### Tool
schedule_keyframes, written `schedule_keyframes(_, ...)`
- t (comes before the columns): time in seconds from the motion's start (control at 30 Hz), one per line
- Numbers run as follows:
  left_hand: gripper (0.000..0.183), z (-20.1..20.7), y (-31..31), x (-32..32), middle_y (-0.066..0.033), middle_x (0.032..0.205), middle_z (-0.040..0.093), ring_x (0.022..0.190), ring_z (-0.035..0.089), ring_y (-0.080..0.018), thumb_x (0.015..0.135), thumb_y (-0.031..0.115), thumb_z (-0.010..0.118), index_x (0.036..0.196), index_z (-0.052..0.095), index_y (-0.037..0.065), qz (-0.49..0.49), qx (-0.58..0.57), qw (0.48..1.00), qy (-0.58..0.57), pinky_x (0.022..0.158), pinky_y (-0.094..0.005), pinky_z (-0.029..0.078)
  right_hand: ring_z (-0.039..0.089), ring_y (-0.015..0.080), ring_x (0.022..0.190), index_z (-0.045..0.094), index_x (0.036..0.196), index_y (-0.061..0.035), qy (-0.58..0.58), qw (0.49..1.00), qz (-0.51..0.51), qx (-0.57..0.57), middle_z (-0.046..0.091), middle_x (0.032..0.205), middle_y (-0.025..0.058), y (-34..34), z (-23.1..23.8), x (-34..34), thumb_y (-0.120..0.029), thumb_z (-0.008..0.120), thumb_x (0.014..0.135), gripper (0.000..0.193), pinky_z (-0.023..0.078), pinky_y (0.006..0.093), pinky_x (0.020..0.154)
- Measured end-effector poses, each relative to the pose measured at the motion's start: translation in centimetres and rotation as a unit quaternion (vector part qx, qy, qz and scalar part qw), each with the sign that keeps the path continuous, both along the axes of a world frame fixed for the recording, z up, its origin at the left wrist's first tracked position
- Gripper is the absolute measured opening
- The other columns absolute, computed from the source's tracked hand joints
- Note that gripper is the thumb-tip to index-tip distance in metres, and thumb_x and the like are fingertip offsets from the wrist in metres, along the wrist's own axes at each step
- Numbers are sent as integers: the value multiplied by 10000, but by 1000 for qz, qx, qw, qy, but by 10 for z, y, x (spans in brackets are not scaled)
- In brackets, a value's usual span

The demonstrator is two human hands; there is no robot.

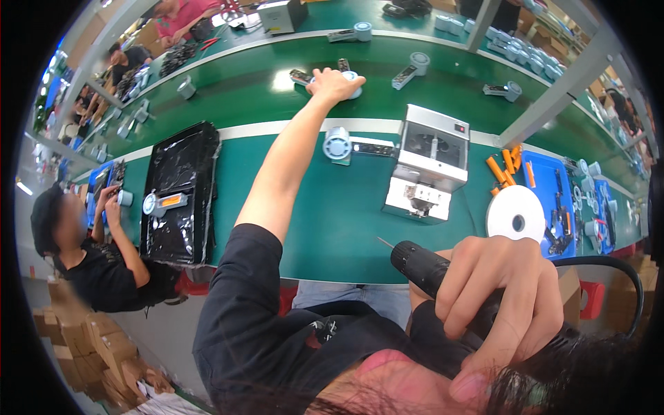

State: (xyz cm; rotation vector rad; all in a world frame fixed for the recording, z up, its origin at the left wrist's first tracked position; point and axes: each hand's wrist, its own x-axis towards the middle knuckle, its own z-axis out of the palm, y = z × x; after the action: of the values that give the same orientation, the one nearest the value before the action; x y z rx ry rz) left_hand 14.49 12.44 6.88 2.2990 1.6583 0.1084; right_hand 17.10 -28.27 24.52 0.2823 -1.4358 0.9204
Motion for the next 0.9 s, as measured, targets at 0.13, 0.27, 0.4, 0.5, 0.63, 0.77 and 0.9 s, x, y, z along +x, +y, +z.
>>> schedule_keyframes(0.13, 840, 13, -12, -58, -177, 1418, 644, 1401, 488, -391, 847, 723, 585, 1274, 770, 24, -65, 38, 997, -9, 1060, -547, 500, 544, 266, 432, 629, 757, -17, -13, 999, 33, -10, 790, 952, 151, -1, -3, -14, 179, 683, 779, 205, 412, 338, 390)
schedule_keyframes(0.27, 733, 23, -45, -146, -207, 1292, 678, 1273, 567, -382, 892, 630, 635, 1137, 786, -43, -123, 114, 986, -5, 1056, -487, 508, 551, 267, 431, 640, 772, -18, 74, 996, 27, 48, 775, 918, 145, 2, -8, -28, 170, 683, 779, 192, 410, 337, 391)
schedule_keyframes(0.4, 563, 24, -91, -247, -214, 1217, 652, 1222, 568, -384, 862, 490, 732, 1070, 774, -32, -209, 125, 968, -60, 1068, -455, 486, 566, 269, 441, 634, 776, 0, -24, 994, 100, 28, 776, 881, 186, -1, -1, -7, 167, 689, 805, 178, 430, 341, 398)
schedule_keyframes(0.5, 501, 12, -122, -296, -196, 1242, 605, 1226, 562, -368, 827, 432, 779, 1037, 776, -24, -251, 106, 959, -81, 1066, -447, 486, 592, 274, 467, 630, 834, 16, -70, 991, 111, 38, 777, 877, 218, 1, 5, 2, 153, 712, 827, 159, 462, 350, 418)
schedule_keyframes(0.63, 473, -2, -160, -340, -180, 1335, 566, 1337, 503, -403, 775, 404, 817, 990, 735, -10, -296, 74, 949, -84, 1124, -487, 445, 650, 257, 506, 612, 1002, 0, -136, 986, 80, 57, 782, 879, 216, 9, 6, 12, 112, 777, 834, 261, 533, 340, 469)
schedule_keyframes(0.77, 484, 1, -176, -333, -190, 1405, 537, 1424, 437, -432, 708, 367, 834, 1013, 688, 21, -374, 172, 911, -29, 1175, -548, 397, 715, 191, 550, 561, 1130, -49, -166, 983, -46, 57, 779, 902, 152, 4, 7, 26, 31, 850, 800, 446, 617, 273, 536)
schedule_keyframes(0.9, 538, 31, -205, -326, -176, 1411, 541, 1412, 453, -439, 631, 224, 839, 1106, 676, 33, -371, 189, 909, -21, 1152, -527, 433, 709, 155, 566, 529, 1163, -46, -118, 982, -137, 54, 742, 926, 127, 4, -4, 30, -35, 830, 816, 459, 615, 248, 538)
